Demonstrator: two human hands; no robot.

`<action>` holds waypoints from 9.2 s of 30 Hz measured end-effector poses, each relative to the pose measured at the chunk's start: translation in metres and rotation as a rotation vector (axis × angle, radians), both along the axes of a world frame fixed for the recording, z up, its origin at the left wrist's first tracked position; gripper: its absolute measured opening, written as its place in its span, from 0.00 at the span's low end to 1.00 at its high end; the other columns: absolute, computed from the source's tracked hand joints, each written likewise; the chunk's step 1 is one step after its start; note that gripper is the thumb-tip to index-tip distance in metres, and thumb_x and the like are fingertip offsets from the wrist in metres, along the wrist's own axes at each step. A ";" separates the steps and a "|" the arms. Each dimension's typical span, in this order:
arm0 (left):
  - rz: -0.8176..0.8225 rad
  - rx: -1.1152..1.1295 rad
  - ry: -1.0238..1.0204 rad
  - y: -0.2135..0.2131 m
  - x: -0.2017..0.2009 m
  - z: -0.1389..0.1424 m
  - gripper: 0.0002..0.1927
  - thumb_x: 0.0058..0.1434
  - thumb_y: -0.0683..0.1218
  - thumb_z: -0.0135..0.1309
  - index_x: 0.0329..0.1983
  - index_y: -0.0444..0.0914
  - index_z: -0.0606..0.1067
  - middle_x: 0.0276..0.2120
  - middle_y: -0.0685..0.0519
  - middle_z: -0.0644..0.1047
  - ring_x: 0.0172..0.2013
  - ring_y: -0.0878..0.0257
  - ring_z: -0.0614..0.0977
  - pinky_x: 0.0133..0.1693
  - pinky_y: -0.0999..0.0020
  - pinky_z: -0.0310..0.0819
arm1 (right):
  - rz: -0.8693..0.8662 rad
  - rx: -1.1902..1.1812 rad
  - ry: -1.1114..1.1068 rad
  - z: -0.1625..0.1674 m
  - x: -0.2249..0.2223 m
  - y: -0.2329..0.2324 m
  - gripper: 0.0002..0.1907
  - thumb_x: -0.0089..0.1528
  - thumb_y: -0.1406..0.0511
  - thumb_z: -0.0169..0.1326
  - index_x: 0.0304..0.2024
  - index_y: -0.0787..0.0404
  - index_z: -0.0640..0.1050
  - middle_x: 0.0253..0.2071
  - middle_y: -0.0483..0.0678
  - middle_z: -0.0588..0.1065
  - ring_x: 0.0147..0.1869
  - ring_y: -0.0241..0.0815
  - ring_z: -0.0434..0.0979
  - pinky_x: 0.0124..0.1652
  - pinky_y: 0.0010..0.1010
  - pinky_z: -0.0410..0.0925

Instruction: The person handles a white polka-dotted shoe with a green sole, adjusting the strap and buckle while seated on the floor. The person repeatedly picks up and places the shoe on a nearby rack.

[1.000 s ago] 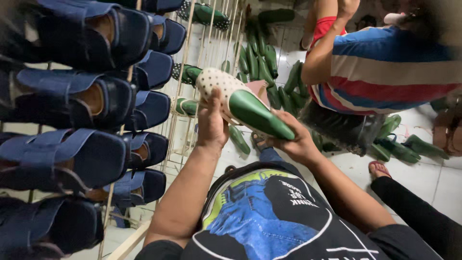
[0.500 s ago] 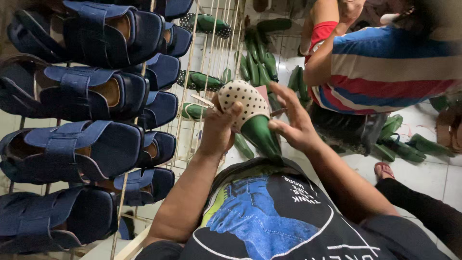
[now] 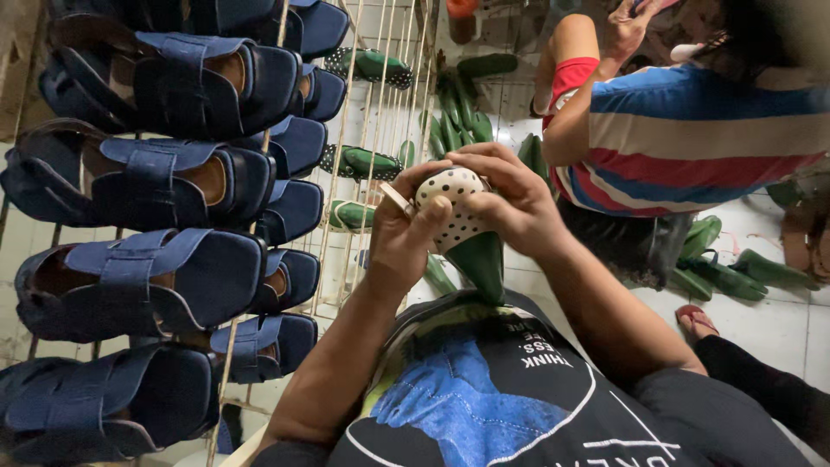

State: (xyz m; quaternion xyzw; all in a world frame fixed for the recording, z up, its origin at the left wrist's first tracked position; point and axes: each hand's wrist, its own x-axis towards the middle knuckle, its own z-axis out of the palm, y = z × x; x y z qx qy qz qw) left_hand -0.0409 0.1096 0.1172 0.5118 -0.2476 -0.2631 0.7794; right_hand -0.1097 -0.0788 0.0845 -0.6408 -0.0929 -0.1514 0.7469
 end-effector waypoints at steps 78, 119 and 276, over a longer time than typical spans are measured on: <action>0.216 0.345 0.735 -0.086 0.015 -0.666 0.13 0.63 0.54 0.57 0.42 0.40 0.74 0.34 0.52 0.79 0.33 0.64 0.81 0.33 0.64 0.82 | -0.592 0.317 0.571 -0.616 -0.027 -0.091 0.05 0.68 0.66 0.55 0.39 0.56 0.71 0.36 0.42 0.70 0.39 0.33 0.71 0.41 0.28 0.68; 0.428 0.637 0.491 -0.038 0.000 -0.708 0.17 0.62 0.56 0.57 0.29 0.38 0.73 0.22 0.54 0.70 0.20 0.65 0.66 0.20 0.66 0.55 | -0.375 0.867 0.602 -0.667 -0.027 -0.085 0.07 0.63 0.66 0.56 0.30 0.53 0.74 0.28 0.43 0.75 0.29 0.39 0.77 0.32 0.34 0.74; 0.630 -0.159 0.590 0.078 0.012 -0.693 0.30 0.71 0.55 0.50 0.72 0.39 0.62 0.65 0.51 0.72 0.63 0.58 0.76 0.63 0.63 0.71 | -0.320 0.163 0.558 -0.611 -0.075 -0.022 0.34 0.57 0.71 0.63 0.63 0.67 0.64 0.49 0.56 0.75 0.45 0.49 0.81 0.45 0.42 0.78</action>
